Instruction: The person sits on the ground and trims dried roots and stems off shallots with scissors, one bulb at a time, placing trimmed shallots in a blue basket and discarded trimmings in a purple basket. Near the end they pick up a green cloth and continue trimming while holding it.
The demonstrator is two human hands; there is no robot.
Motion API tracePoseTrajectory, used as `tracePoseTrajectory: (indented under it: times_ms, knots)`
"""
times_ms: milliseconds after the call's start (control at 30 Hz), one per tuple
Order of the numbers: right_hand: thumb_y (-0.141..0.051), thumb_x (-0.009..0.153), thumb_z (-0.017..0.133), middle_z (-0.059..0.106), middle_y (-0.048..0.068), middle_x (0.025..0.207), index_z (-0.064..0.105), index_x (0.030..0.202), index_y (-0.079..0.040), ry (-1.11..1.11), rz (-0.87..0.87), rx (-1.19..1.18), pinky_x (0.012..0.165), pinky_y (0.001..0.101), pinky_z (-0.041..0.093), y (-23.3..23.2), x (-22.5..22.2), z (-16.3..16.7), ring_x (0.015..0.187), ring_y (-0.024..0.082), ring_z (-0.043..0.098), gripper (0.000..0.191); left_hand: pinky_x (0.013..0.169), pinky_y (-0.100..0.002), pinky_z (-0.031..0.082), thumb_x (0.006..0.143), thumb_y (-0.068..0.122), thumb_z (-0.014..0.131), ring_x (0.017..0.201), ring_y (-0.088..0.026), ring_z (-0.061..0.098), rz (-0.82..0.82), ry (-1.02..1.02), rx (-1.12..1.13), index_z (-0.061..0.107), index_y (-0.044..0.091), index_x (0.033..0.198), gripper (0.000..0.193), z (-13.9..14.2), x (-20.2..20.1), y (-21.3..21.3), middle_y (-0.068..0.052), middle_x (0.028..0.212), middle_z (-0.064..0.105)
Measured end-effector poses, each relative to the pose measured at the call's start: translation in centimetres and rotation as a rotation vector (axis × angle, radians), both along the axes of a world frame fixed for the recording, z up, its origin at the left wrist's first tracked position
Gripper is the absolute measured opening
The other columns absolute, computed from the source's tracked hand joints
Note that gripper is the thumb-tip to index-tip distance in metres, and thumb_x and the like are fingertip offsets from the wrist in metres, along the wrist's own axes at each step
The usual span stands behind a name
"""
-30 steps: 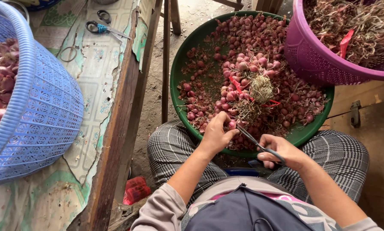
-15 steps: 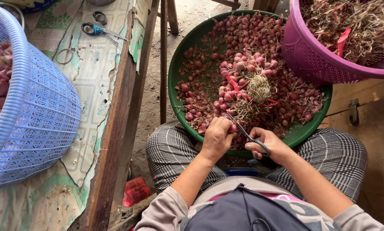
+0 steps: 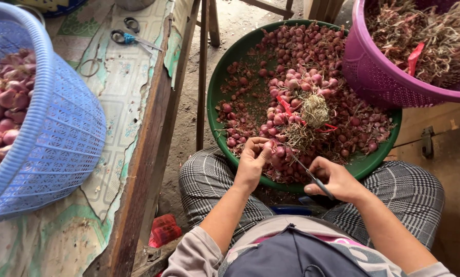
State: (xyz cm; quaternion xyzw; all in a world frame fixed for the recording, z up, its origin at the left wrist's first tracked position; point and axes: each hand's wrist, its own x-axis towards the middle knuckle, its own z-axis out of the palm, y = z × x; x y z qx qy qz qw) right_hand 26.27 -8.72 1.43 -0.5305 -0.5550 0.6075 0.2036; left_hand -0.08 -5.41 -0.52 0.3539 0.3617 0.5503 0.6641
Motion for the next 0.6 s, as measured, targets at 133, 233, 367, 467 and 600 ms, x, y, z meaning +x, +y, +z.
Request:
tracePoseTrajectory:
  times_ms: [133, 233, 367, 467, 600]
  knots:
    - [-0.026, 0.067, 0.093, 0.069, 0.005, 0.079, 0.061, 0.104, -0.006, -0.093, 0.079, 0.072, 0.068, 0.0305, 0.052, -0.4, -0.4, 1.0, 0.074, 0.012, 0.062, 0.053, 0.077, -0.024, 0.053, 0.103, 0.024, 0.062, 0.085, -0.006, 0.060, -0.067, -0.268, -0.213, 0.059, 0.010, 0.119, 0.021, -1.1, 0.3, -0.2, 0.002, 0.103, 0.067]
    - [-0.024, 0.067, 0.093, 0.071, 0.005, 0.079, 0.062, 0.103, -0.005, -0.095, 0.083, 0.103, 0.069, 0.0299, 0.052, -0.6, -1.1, 1.4, 0.075, 0.012, 0.062, 0.051, 0.074, -0.024, 0.052, 0.104, 0.025, 0.060, 0.083, -0.006, 0.060, -0.076, -0.345, -0.258, 0.058, 0.012, 0.116, 0.018, -1.4, 0.8, -0.5, 0.003, 0.099, 0.066]
    - [-0.025, 0.065, 0.095, 0.073, 0.005, 0.078, 0.064, 0.103, -0.006, -0.159, 0.124, 0.143, 0.070, 0.0296, 0.052, -0.3, -1.3, 2.3, 0.074, 0.012, 0.062, 0.052, 0.069, -0.025, 0.051, 0.110, 0.028, 0.054, 0.075, -0.007, 0.056, -0.106, -0.382, -0.301, 0.060, 0.013, 0.113, 0.016, -1.4, 0.5, -0.3, 0.002, 0.089, 0.062]
    - [-0.026, 0.064, 0.095, 0.073, 0.005, 0.077, 0.064, 0.103, -0.006, -0.167, 0.152, 0.166, 0.070, 0.0302, 0.052, -0.2, -1.6, 2.7, 0.074, 0.012, 0.061, 0.054, 0.068, -0.026, 0.050, 0.108, 0.029, 0.051, 0.076, -0.007, 0.057, -0.146, -0.357, -0.392, 0.061, 0.013, 0.111, 0.020, -1.4, 0.5, -0.6, 0.004, 0.090, 0.062]
    - [-0.027, 0.065, 0.095, 0.073, 0.005, 0.078, 0.064, 0.103, -0.006, -0.123, 0.158, 0.219, 0.070, 0.0303, 0.052, -0.1, -2.0, 2.4, 0.075, 0.012, 0.060, 0.054, 0.068, -0.028, 0.051, 0.108, 0.028, 0.053, 0.076, -0.010, 0.058, -0.231, -0.357, -0.431, 0.060, 0.012, 0.108, 0.017, -1.6, 1.8, -1.4, 0.002, 0.091, 0.063]
